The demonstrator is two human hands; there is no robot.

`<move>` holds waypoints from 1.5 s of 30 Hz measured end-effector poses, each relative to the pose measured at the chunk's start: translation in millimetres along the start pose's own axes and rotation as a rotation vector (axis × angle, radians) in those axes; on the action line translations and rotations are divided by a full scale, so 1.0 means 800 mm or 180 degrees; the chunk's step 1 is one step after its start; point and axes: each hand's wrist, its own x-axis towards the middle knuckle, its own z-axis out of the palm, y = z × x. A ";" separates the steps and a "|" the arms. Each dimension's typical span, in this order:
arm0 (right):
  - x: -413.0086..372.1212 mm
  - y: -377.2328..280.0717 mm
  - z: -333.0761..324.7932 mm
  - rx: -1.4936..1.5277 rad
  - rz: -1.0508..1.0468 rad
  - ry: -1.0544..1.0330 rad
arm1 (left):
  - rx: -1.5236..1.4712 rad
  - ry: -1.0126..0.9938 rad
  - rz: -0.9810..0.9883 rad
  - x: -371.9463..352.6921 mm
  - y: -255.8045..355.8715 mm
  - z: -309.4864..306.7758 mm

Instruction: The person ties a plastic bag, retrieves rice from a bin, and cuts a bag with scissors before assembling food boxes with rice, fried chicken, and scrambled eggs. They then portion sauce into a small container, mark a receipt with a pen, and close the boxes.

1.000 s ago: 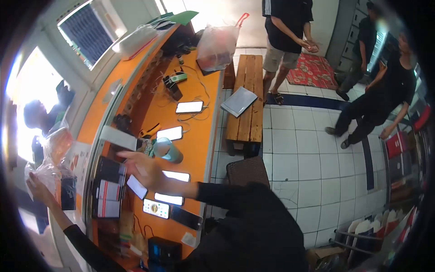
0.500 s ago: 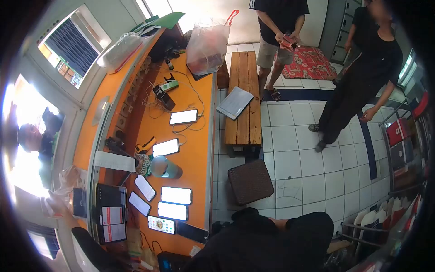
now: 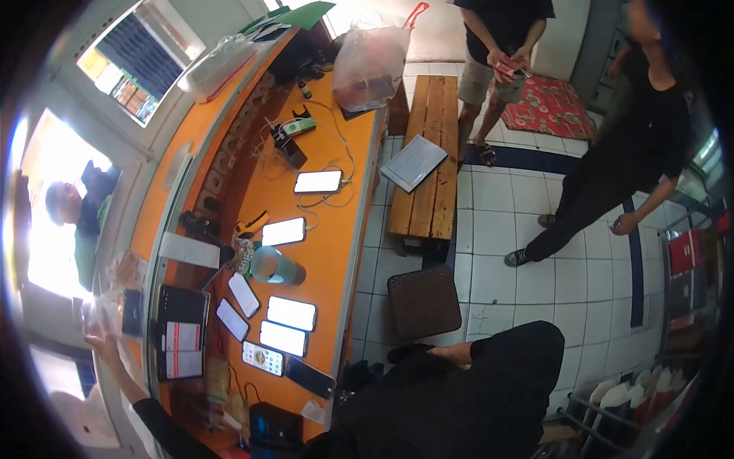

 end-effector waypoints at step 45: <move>-0.238 0.344 0.922 -0.4354 -0.6333 -0.2991 | 0.1591 0.1359 -0.4778 -1.304 0.575 -1.005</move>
